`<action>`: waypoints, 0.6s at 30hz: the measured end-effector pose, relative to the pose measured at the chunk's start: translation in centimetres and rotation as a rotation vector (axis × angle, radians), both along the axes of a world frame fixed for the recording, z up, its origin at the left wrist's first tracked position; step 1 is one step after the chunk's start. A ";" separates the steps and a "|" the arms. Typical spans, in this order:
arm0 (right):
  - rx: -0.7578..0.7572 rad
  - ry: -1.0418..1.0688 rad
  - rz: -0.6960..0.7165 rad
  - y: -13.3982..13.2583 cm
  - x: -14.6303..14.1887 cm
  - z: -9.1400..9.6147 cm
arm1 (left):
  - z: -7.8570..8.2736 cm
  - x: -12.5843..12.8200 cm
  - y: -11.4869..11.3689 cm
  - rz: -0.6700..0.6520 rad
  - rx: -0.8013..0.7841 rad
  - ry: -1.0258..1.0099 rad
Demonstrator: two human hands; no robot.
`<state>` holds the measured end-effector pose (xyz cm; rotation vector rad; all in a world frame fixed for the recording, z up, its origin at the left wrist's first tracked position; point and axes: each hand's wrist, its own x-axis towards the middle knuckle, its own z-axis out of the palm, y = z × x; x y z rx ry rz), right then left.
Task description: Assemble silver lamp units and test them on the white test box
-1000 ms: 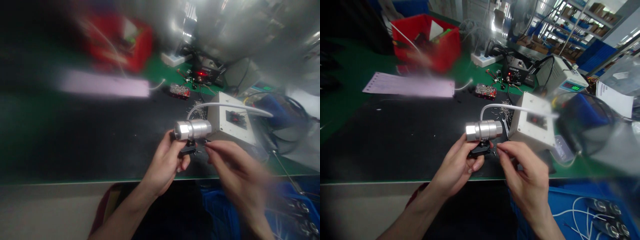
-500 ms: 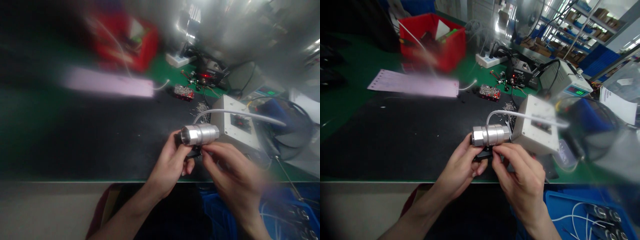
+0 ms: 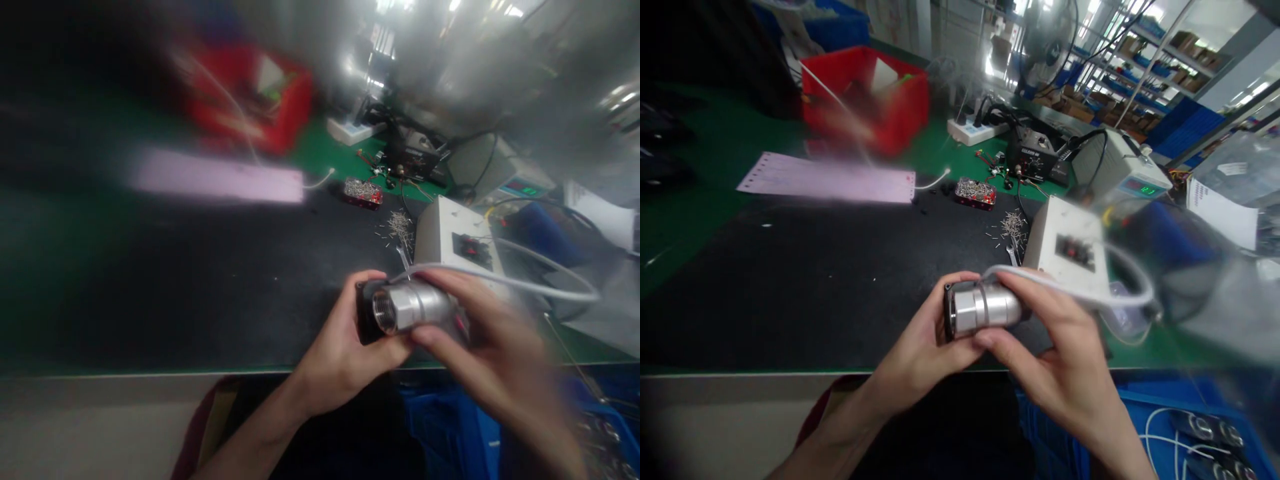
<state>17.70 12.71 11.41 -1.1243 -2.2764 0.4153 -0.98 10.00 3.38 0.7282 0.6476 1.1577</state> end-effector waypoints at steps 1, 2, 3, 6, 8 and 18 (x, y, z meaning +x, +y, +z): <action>-0.008 -0.019 0.042 -0.1 0.2 0.0 | 0.0 0.0 -0.2 0.006 0.034 0.022; -0.005 -0.030 0.065 -0.3 0.4 0.0 | 0.1 0.0 -0.4 0.013 0.067 0.043; 0.006 -0.037 0.075 -0.5 0.7 -0.1 | 0.1 0.0 -0.5 0.010 0.100 0.059; 0.061 -0.058 0.125 -1.4 1.7 -0.5 | -0.2 -0.1 -0.9 -0.013 0.161 0.079; 0.075 -0.071 0.159 -1.9 2.3 -1.1 | -0.5 -0.2 -1.0 -0.022 0.191 0.071; -0.016 0.057 0.094 -2.1 1.2 -1.6 | 0.0 -0.4 -0.7 0.032 0.146 0.099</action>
